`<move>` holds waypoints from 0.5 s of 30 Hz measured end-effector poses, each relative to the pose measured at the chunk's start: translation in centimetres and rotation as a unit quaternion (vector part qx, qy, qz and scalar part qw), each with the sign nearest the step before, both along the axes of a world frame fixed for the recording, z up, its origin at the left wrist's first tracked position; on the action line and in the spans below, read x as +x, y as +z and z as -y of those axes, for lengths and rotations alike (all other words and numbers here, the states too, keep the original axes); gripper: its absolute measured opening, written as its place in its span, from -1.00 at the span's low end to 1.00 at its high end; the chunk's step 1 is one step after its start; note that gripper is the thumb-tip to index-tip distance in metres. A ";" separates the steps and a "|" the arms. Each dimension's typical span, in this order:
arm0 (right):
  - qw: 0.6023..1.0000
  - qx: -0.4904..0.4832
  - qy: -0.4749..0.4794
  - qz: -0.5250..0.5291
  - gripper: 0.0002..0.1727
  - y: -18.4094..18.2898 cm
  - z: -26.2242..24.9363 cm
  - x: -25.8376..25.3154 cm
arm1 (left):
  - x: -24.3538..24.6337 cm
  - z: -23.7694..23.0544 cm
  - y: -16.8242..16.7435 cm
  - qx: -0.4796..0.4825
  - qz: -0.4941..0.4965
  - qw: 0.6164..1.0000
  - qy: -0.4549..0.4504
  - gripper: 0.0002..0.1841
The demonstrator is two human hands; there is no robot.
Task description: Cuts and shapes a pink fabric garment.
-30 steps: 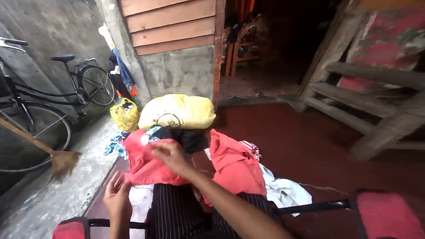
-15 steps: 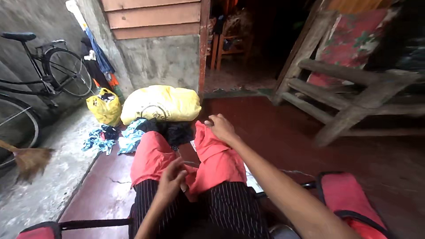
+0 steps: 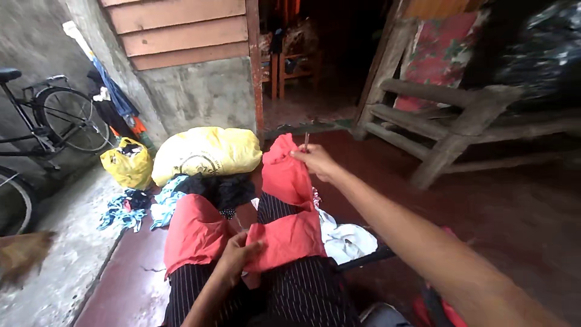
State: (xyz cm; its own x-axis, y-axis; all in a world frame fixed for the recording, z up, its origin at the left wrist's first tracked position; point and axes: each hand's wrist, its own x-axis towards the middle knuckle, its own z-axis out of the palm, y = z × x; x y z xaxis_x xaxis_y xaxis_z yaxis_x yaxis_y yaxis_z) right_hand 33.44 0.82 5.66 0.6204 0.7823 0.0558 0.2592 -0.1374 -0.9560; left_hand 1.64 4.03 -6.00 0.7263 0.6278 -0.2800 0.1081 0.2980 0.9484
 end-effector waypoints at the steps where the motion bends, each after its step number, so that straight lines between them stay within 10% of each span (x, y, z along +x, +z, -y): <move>1: 0.999 0.016 -0.011 -0.029 -0.68 0.7 0.2 0.4 | 0.1 -0.5 1.2 0.052 0.012 0.999 0.000 -0.71; 9: 0.985 0.122 -0.106 -0.067 -0.65 6.3 1.8 3.4 | 0.0 -4.7 10.7 0.389 0.000 0.921 0.004 -0.89; 15: 0.964 0.202 -0.162 -0.057 -0.68 9.4 2.5 6.8 | 0.4 -8.2 13.1 0.433 -0.030 0.898 0.069 -0.92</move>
State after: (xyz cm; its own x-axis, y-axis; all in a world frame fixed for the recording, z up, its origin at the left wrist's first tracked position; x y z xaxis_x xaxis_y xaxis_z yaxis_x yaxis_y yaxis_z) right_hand 40.25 -1.68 15.06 0.8486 0.4753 0.2324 0.1551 0.1966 -0.9681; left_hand 2.08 12.22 7.07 0.6248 0.7114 0.3218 0.1848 -0.5351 0.8243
